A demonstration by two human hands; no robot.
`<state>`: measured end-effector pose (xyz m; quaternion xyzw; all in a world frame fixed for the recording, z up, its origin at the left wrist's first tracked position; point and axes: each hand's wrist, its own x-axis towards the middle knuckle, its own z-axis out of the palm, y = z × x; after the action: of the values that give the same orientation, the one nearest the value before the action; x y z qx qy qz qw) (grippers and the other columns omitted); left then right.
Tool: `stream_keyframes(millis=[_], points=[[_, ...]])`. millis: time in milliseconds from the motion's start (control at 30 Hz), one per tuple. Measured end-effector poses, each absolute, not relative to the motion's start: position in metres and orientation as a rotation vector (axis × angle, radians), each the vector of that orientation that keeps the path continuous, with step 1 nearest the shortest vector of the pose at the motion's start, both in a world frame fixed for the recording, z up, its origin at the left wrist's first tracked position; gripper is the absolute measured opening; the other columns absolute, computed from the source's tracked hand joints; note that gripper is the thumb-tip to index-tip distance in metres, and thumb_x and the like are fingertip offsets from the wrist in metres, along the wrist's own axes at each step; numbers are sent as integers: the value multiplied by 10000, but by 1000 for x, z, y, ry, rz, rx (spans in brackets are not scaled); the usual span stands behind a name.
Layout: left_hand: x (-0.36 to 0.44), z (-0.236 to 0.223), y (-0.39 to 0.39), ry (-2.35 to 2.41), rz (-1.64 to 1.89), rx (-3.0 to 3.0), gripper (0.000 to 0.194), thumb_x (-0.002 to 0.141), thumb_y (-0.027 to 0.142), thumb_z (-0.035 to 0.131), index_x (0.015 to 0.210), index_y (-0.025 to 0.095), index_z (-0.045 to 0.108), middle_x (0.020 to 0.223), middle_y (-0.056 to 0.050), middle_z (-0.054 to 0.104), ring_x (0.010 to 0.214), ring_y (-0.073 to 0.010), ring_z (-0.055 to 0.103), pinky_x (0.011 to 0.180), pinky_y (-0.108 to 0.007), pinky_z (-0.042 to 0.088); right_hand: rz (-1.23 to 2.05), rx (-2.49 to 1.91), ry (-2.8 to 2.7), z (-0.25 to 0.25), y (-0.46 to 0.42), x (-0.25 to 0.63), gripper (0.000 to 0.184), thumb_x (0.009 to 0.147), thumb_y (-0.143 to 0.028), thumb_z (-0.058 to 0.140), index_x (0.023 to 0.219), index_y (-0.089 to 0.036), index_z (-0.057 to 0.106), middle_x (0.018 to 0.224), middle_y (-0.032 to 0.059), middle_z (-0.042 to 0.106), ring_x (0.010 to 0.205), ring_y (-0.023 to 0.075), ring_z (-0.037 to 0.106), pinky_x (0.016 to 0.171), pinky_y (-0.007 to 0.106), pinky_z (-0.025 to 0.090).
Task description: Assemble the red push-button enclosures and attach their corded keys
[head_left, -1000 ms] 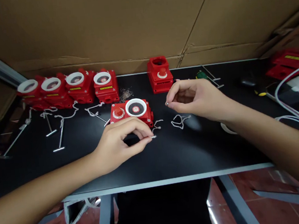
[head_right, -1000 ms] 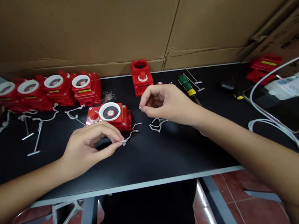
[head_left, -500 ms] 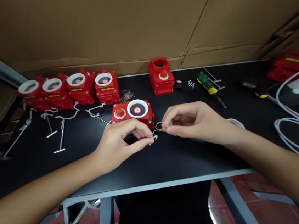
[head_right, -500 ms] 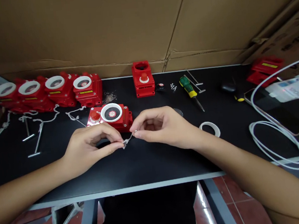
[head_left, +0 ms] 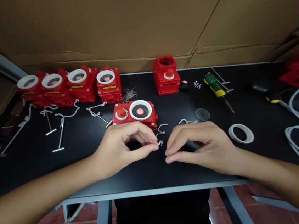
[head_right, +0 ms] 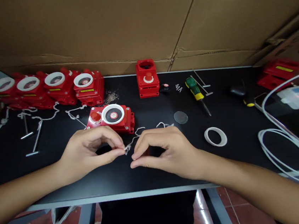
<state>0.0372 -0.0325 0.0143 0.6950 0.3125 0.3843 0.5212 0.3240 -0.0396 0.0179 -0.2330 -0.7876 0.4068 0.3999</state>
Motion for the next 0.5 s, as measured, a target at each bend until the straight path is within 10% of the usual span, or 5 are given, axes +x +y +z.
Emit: stream_keyframes(millis=[500], points=[[36,16,-37,710,882,1662,108,1037,122,970,1046,183,881,960,-43,944,815,-160,912,869,-229,774,1062,-552,-1969,14,-49,320,84,1110,-159,973,1176,-209,961,1055,79,980,916,177,962,876,231,784]])
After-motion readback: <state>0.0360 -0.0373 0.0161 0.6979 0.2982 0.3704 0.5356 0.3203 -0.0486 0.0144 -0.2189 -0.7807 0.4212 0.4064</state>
